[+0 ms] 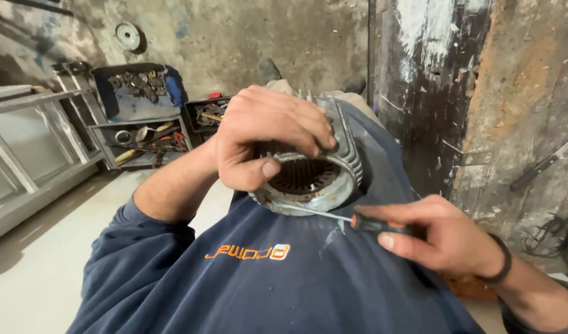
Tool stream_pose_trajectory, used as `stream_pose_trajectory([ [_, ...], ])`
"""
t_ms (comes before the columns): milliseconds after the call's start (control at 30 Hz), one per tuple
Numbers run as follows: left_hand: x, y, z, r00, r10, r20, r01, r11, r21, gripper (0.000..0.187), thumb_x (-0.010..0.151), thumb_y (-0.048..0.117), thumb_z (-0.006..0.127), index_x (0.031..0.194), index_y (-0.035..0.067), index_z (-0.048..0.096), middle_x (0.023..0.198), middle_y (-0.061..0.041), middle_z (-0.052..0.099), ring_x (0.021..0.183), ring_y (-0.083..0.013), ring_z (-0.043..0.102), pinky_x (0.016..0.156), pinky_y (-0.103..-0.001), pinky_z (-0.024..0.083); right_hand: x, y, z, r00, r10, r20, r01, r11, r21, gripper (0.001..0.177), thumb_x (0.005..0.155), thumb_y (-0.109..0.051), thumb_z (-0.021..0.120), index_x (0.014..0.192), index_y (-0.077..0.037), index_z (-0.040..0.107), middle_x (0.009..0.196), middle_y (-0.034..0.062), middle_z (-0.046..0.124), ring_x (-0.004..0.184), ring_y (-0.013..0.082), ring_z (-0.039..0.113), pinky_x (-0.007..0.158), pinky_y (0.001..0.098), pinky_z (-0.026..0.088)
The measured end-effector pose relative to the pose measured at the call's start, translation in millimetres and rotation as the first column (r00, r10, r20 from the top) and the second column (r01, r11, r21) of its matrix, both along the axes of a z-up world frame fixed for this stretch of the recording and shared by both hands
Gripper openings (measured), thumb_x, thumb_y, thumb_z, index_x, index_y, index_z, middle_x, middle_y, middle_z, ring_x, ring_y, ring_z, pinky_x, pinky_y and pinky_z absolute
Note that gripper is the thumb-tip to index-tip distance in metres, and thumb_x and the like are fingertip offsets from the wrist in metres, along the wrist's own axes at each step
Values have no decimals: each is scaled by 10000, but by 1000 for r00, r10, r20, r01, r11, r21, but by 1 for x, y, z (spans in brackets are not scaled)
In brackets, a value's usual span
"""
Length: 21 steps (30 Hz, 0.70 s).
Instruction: The person holds a cylindrical metal mechanical part, likely a stator, and uses a screwdriver to scrape and clean the interior and exterior surfaces. The person rotates the part to access different areas while continuing to scrape away debris.
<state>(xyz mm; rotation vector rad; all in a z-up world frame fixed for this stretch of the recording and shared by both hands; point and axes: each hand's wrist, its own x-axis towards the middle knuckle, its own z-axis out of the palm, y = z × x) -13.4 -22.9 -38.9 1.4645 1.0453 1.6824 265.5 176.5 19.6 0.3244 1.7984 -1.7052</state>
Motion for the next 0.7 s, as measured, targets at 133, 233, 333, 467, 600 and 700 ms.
stream_pose_trajectory([
  [133, 8, -9, 2, 997, 76, -3, -76, 996, -49, 397, 1027, 337, 539, 1073, -20, 706, 1124, -181, 746, 1054, -323, 767, 994, -396, 626, -11, -4, -1, 987, -16, -160, 16, 1000, -6, 398, 888, -221, 729, 1251, -59, 723, 618, 53, 617, 499, 129, 580, 482, 303, 459],
  [233, 12, -18, -5, 990, 135, 28, -133, 988, -81, 413, 1026, 352, 546, 1066, -30, 697, 1115, -192, 742, 1044, -327, 765, 984, -389, 627, -10, 7, -3, 993, 85, 82, -83, 996, -22, 423, 824, -216, 736, 1234, -120, 779, 521, 109, 554, 411, 179, 508, 446, 331, 450],
  [333, 9, -18, -8, 991, 124, 59, -118, 989, -84, 424, 1033, 361, 545, 1068, -33, 697, 1116, -193, 744, 1041, -318, 770, 979, -382, 630, -20, 8, -4, 979, 184, 87, -184, 983, -8, 431, 838, -230, 721, 1257, -148, 779, 558, 128, 540, 408, 180, 488, 444, 334, 443],
  [467, 13, -25, -8, 992, 120, 48, -115, 988, -101, 436, 1033, 373, 544, 1068, -31, 703, 1123, -193, 744, 1039, -307, 771, 965, -367, 631, -21, 4, -6, 994, 107, -37, -110, 990, -92, 382, 915, -225, 695, 1264, -72, 725, 622, 90, 654, 476, 127, 535, 479, 291, 485],
  [600, 11, -27, -12, 988, 131, 79, -122, 986, -116, 437, 1036, 386, 553, 1068, -22, 705, 1131, -186, 746, 1046, -304, 772, 965, -360, 629, -27, 4, -5, 985, 165, 57, -161, 985, -63, 399, 925, -266, 711, 1302, -138, 730, 643, 99, 647, 523, 135, 553, 524, 300, 461],
  [700, 11, -27, -17, 988, 108, 112, -97, 990, -101, 434, 1042, 380, 556, 1074, -26, 704, 1129, -187, 744, 1045, -305, 773, 962, -361, 631, -17, -1, -8, 968, 183, 171, -189, 982, 21, 420, 868, -258, 732, 1274, -155, 767, 540, 95, 590, 453, 157, 474, 468, 316, 432],
])
